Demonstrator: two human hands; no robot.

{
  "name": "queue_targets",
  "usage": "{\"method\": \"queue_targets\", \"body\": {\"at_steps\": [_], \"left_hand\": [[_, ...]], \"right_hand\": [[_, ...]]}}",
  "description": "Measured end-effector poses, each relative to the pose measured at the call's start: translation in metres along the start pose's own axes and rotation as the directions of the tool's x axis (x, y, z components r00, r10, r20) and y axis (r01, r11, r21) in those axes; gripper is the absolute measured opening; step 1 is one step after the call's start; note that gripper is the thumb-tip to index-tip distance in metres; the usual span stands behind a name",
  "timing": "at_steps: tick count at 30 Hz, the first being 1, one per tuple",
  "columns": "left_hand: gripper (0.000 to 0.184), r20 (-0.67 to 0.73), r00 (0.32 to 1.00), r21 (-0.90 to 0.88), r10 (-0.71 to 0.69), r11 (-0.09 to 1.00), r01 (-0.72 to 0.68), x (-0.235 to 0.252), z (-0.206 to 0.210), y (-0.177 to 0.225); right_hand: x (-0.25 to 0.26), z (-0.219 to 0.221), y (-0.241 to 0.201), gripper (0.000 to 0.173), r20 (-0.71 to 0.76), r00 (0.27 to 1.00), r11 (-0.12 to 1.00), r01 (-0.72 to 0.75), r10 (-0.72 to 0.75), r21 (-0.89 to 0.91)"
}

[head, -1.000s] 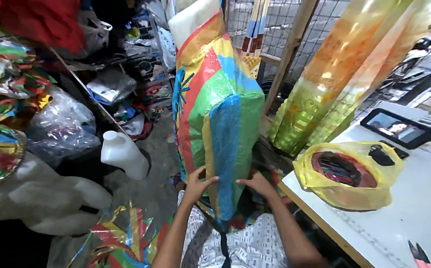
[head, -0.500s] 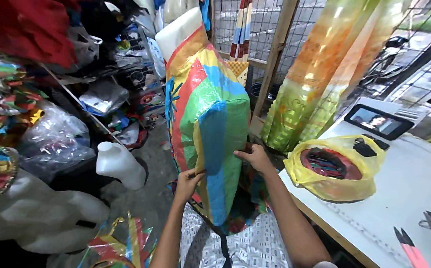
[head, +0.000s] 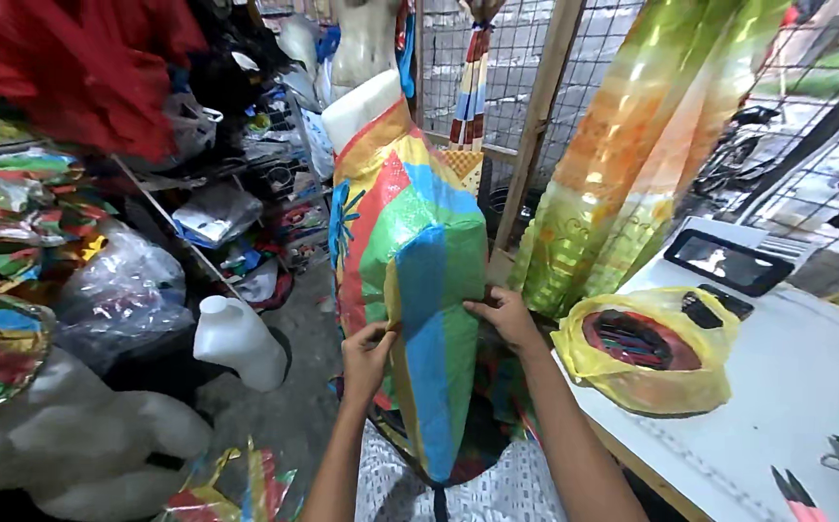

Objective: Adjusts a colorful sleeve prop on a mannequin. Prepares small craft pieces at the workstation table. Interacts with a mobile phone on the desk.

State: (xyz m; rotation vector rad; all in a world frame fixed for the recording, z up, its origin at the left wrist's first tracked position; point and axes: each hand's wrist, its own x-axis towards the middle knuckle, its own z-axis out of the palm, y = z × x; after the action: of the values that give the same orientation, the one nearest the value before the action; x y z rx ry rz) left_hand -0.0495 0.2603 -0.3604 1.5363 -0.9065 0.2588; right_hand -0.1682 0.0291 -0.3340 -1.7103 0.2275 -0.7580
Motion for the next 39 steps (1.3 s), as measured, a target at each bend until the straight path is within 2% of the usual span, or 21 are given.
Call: {"method": "queue_targets", "body": {"at_steps": [3, 5, 7, 10, 12, 14, 15, 17, 19, 21, 23, 26, 30, 32, 34, 36, 39], "left_hand": [[0.016, 0.013, 1.000, 0.019, 0.018, 1.000, -0.018, 0.002, -0.004, 0.004], [0.016, -0.003, 0.997, 0.043, 0.073, 0.996, -0.073, 0.001, -0.005, 0.002], [0.016, -0.013, 0.993, 0.097, 0.114, 0.989, -0.112, -0.001, -0.006, 0.000], [0.018, -0.048, 0.989, 0.221, 0.139, 0.967, -0.125, 0.000, -0.011, 0.009], [0.027, -0.116, 0.967, 0.280, 0.229, 0.941, -0.189, 0.010, -0.017, 0.028], [0.029, -0.143, 0.919, 0.333, 0.368, 0.892, -0.305, 0.031, -0.022, 0.057], [0.027, -0.112, 0.893, 0.363, 0.435, 0.855, -0.371, 0.044, -0.023, 0.074], [0.023, 0.049, 0.859, 0.409, 0.509, 0.774, -0.483, 0.076, -0.020, 0.107], [0.023, 0.285, 0.840, 0.439, 0.461, 0.717, -0.542, 0.109, -0.013, 0.136], [0.024, 0.492, 0.801, 0.496, 0.340, 0.647, -0.579, 0.135, -0.005, 0.155], [0.021, 0.600, 0.762, 0.526, 0.244, 0.597, -0.605, 0.150, 0.002, 0.163], [0.013, 0.625, 0.757, 0.526, 0.190, 0.614, -0.588, 0.161, 0.005, 0.166], [0.006, 0.557, 0.819, 0.465, 0.140, 0.764, -0.447, 0.164, 0.007, 0.163], [0.007, 0.507, 0.851, 0.462, 0.139, 0.789, -0.404, 0.157, 0.010, 0.168], [0.009, 0.502, 0.851, 0.484, 0.151, 0.767, -0.421, 0.150, 0.011, 0.174], [0.020, 0.544, 0.828, 0.526, 0.139, 0.712, -0.465, 0.154, 0.010, 0.179], [0.022, 0.600, 0.792, 0.579, 0.110, 0.624, -0.525, 0.161, 0.008, 0.172]], "right_hand": [[-0.003, -0.004, -0.009, 0.017, 0.012, 0.998, 0.998, 0.059, -0.059, 0.038], [0.000, -0.004, -0.011, 0.013, -0.035, 0.995, 0.994, 0.093, -0.091, 0.060], [0.003, -0.002, -0.006, 0.009, -0.077, 0.993, 0.995, 0.095, -0.092, 0.034], [0.003, 0.001, -0.004, 0.013, -0.077, 0.991, 0.994, 0.106, -0.107, -0.022], [0.002, -0.001, -0.006, 0.013, -0.047, 0.992, 0.992, 0.119, -0.121, -0.040], [0.001, -0.003, -0.009, 0.015, -0.009, 0.994, 0.993, 0.109, -0.109, -0.047], [0.000, -0.002, -0.009, 0.016, 0.003, 0.994, 0.993, 0.106, -0.106, -0.047], [-0.001, -0.001, -0.009, 0.018, 0.004, 0.996, 0.995, 0.092, -0.092, -0.035], [-0.003, 0.002, -0.009, 0.015, -0.013, 0.996, 0.996, 0.086, -0.086, -0.017], [-0.004, 0.004, -0.011, 0.013, -0.028, 0.997, 0.997, 0.075, -0.076, -0.014], [-0.005, 0.003, -0.014, 0.014, -0.028, 0.998, 0.998, 0.055, -0.056, -0.019], [-0.006, 0.001, -0.011, 0.015, -0.026, 0.999, 0.999, 0.046, -0.046, 0.007], [-0.003, 0.007, -0.003, 0.017, -0.015, 1.000, 0.994, 0.004, -0.003, 0.106], [-0.001, 0.014, 0.002, 0.019, -0.015, 0.999, 0.987, -0.030, 0.033, 0.157], [-0.001, 0.017, 0.003, 0.025, 0.003, 0.998, 0.983, -0.060, 0.061, 0.174], [-0.002, 0.017, 0.002, 0.027, 0.022, 0.997, 0.984, -0.070, 0.067, 0.162], [-0.009, 0.014, 0.001, 0.020, 0.018, 0.998, 0.987, -0.062, 0.060, 0.146]]}}
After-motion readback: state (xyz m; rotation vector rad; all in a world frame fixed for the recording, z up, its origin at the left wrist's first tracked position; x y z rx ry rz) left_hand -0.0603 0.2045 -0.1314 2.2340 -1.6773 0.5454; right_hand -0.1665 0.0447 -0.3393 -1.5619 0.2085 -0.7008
